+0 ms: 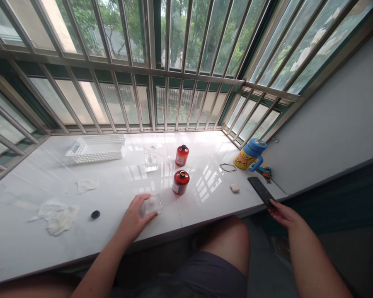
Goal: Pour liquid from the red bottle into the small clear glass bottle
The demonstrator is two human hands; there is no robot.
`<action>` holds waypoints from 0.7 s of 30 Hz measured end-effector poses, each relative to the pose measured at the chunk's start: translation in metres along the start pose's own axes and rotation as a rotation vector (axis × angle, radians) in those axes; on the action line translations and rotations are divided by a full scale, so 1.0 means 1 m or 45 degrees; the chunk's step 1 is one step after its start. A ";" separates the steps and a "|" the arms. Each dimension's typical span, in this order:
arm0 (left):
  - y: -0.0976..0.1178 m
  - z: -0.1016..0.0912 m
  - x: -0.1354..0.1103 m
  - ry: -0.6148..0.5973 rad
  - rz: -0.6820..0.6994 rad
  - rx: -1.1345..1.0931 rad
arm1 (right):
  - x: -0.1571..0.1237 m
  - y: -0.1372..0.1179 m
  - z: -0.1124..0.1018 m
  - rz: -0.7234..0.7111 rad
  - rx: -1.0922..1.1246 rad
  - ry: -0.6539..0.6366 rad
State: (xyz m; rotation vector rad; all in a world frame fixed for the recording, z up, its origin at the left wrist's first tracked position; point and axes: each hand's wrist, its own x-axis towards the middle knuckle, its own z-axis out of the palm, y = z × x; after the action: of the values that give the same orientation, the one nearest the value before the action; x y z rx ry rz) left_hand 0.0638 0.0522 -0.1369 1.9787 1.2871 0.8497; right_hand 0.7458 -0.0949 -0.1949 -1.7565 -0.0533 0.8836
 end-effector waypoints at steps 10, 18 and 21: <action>0.002 0.000 0.000 0.008 0.013 0.052 | 0.004 0.002 -0.001 0.026 0.106 -0.001; 0.000 0.000 -0.001 -0.013 -0.005 0.033 | -0.004 0.001 0.006 -0.003 0.083 -0.016; -0.001 0.001 -0.001 -0.019 -0.005 0.021 | -0.010 -0.002 0.010 -0.036 0.057 -0.008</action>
State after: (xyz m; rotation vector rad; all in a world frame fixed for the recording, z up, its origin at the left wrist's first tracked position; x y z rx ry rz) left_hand 0.0631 0.0514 -0.1386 1.9914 1.2932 0.8237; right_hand 0.7330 -0.0904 -0.1887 -1.7075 -0.0618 0.8637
